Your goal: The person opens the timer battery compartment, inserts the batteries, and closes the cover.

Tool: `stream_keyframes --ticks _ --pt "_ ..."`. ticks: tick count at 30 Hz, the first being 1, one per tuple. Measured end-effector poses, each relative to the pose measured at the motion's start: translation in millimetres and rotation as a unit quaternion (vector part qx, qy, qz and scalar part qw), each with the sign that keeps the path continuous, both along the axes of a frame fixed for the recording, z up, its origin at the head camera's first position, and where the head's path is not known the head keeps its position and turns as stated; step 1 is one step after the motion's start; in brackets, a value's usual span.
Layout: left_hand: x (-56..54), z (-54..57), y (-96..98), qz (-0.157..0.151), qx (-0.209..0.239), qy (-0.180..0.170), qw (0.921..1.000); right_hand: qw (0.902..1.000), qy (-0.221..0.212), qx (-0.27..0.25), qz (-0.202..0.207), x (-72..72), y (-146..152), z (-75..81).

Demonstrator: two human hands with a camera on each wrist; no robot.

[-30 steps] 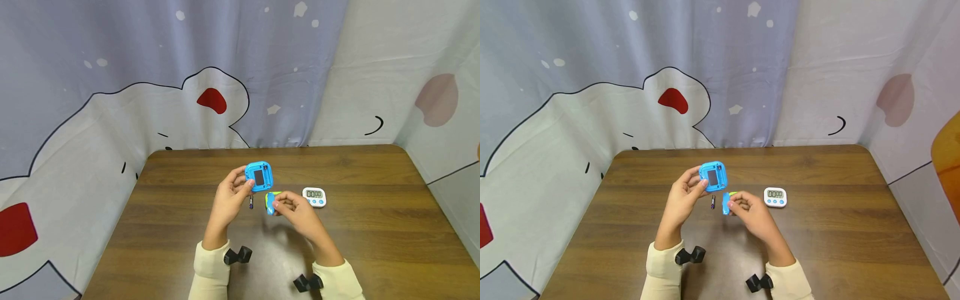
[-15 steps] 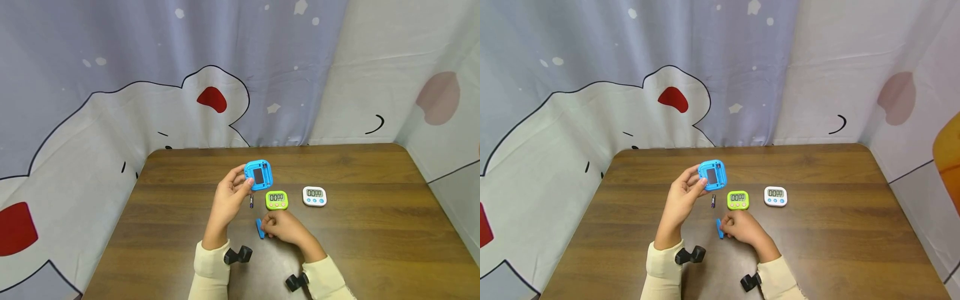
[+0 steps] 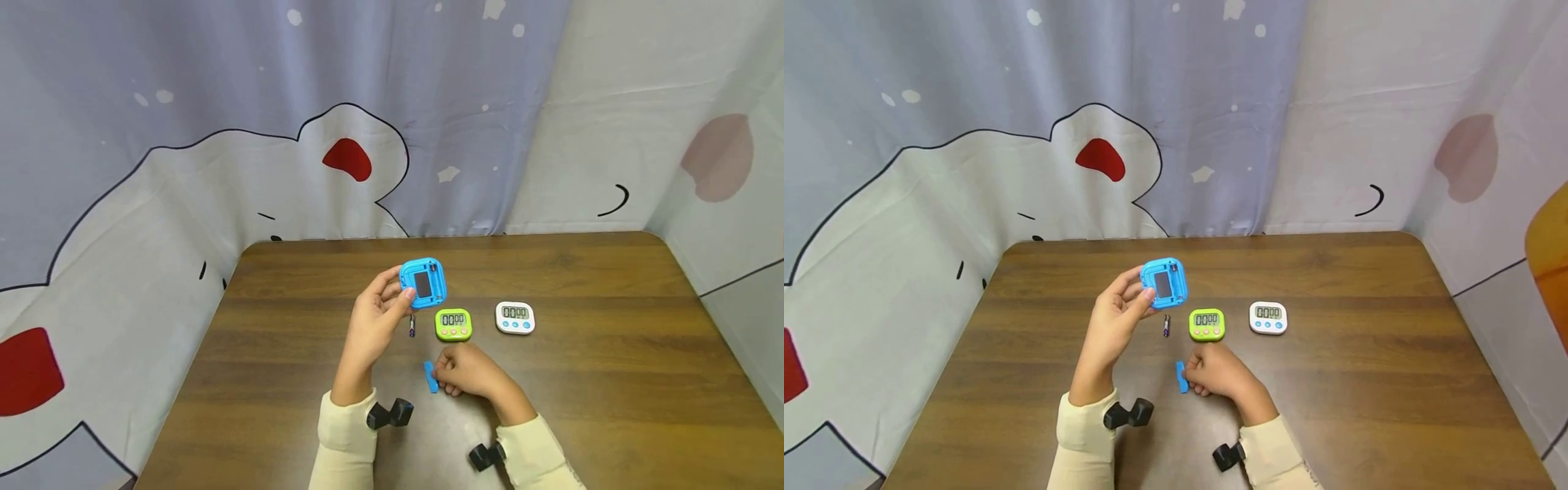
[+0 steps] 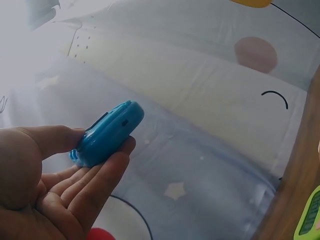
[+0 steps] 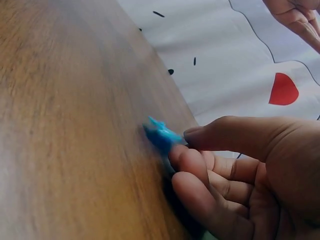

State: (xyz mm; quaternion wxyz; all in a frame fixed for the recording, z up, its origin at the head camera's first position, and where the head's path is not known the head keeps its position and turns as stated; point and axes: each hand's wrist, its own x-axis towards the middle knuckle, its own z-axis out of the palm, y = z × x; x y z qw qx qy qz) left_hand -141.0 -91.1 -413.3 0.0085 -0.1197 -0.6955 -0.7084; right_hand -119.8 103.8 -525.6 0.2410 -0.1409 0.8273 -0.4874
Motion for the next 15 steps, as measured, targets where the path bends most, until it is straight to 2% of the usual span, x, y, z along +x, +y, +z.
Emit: stream_keyframes --ticks 4,8,10,12,15 --pt "-2.6 2.8 -3.7 0.003 0.01 0.012 0.9999 1.0 -0.001 -0.008 0.004 0.7 2.4 2.7" --pt "-5.3 5.9 -8.7 0.016 0.016 0.024 0.9995 0.9996 0.015 -0.023 0.006 -2.1 2.0 10.3" --pt "-5.2 6.1 -11.3 0.02 0.016 0.025 0.9994 0.9985 0.048 -0.026 0.005 -6.2 -0.6 15.3" --pt "-4.2 5.3 -13.8 0.019 0.018 0.023 0.9994 0.9947 0.101 -0.019 -0.003 -11.5 -4.5 20.2" --pt "-1.8 3.0 -17.0 0.02 0.023 0.02 0.9993 0.9814 0.192 0.004 -0.015 -20.3 -12.6 27.0"
